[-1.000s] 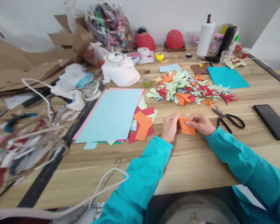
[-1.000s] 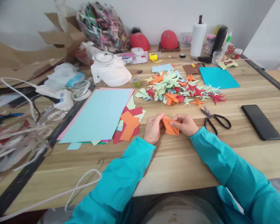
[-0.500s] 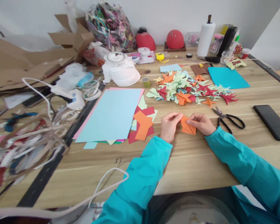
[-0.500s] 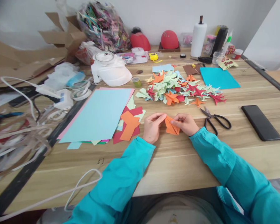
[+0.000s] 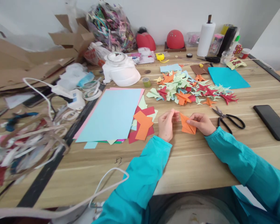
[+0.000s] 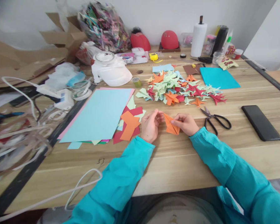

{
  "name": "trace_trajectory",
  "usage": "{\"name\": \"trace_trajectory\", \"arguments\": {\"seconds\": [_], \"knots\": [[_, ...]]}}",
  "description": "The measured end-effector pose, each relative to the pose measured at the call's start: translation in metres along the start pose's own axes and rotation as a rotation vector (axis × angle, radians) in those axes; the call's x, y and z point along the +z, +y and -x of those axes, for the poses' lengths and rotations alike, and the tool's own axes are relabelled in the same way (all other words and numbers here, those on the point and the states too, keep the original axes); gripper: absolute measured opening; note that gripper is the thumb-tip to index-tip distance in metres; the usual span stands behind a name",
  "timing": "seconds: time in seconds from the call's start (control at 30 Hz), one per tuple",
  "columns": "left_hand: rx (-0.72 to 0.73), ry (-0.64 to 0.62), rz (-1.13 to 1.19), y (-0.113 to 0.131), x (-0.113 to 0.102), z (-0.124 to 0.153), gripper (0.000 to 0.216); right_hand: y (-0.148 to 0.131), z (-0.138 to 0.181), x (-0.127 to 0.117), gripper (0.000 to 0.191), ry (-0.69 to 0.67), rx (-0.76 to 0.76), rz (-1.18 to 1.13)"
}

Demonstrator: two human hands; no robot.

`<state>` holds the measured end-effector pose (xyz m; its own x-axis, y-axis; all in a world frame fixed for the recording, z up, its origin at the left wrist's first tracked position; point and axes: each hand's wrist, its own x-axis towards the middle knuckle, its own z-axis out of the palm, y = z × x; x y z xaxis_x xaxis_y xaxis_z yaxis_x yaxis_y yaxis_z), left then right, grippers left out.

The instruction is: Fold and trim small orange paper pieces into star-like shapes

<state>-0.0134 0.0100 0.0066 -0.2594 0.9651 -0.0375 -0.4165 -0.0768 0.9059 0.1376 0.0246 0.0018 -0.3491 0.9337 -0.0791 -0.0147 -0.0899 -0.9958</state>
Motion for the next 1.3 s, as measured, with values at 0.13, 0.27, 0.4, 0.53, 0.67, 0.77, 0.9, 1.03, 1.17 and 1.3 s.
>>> {"name": "trace_trajectory", "arguments": {"seconds": [0.13, 0.27, 0.4, 0.53, 0.67, 0.77, 0.9, 1.03, 1.17, 1.3], "knots": [[-0.031, -0.042, -0.046, 0.0002, 0.0017, 0.0028, 0.023, -0.0008, 0.0003, -0.0003, 0.029, -0.004, 0.010, 0.002], [0.066, -0.067, -0.183, 0.0012, 0.0035, 0.0055, 0.017, -0.0025, 0.0007, -0.0002, 0.029, -0.012, 0.011, 0.017], [0.082, -0.076, -0.226, 0.0026, 0.0029, 0.0051, 0.017, -0.0034, 0.0014, 0.0003, 0.029, -0.032, 0.014, 0.021], [0.048, -0.066, -0.228, 0.0003, 0.0002, 0.0042, 0.019, -0.0039, 0.0014, 0.0004, 0.029, -0.052, -0.001, 0.021], [0.056, -0.053, -0.196, -0.0025, -0.0014, 0.0030, 0.022, -0.0038, 0.0010, 0.0005, 0.030, -0.073, -0.009, 0.041], [0.031, -0.008, -0.124, -0.0009, -0.0008, 0.0010, 0.025, -0.0020, 0.0007, 0.0008, 0.030, -0.066, -0.008, 0.032], [-0.080, -0.045, -0.050, 0.0031, 0.0008, 0.0006, 0.029, 0.0011, -0.0002, 0.0003, 0.029, -0.024, -0.035, 0.013], [-0.134, -0.194, -0.130, 0.0027, 0.0020, 0.0046, 0.026, 0.0022, -0.0017, -0.0004, 0.027, 0.016, -0.100, 0.033], [-0.081, -0.242, -0.196, 0.0007, 0.0024, 0.0065, 0.020, 0.0005, -0.0022, 0.0003, 0.029, 0.048, -0.102, 0.027], [-0.063, -0.199, -0.194, -0.0011, 0.0012, 0.0047, 0.020, -0.0020, -0.0011, 0.0015, 0.034, 0.046, -0.036, 0.028]]}}
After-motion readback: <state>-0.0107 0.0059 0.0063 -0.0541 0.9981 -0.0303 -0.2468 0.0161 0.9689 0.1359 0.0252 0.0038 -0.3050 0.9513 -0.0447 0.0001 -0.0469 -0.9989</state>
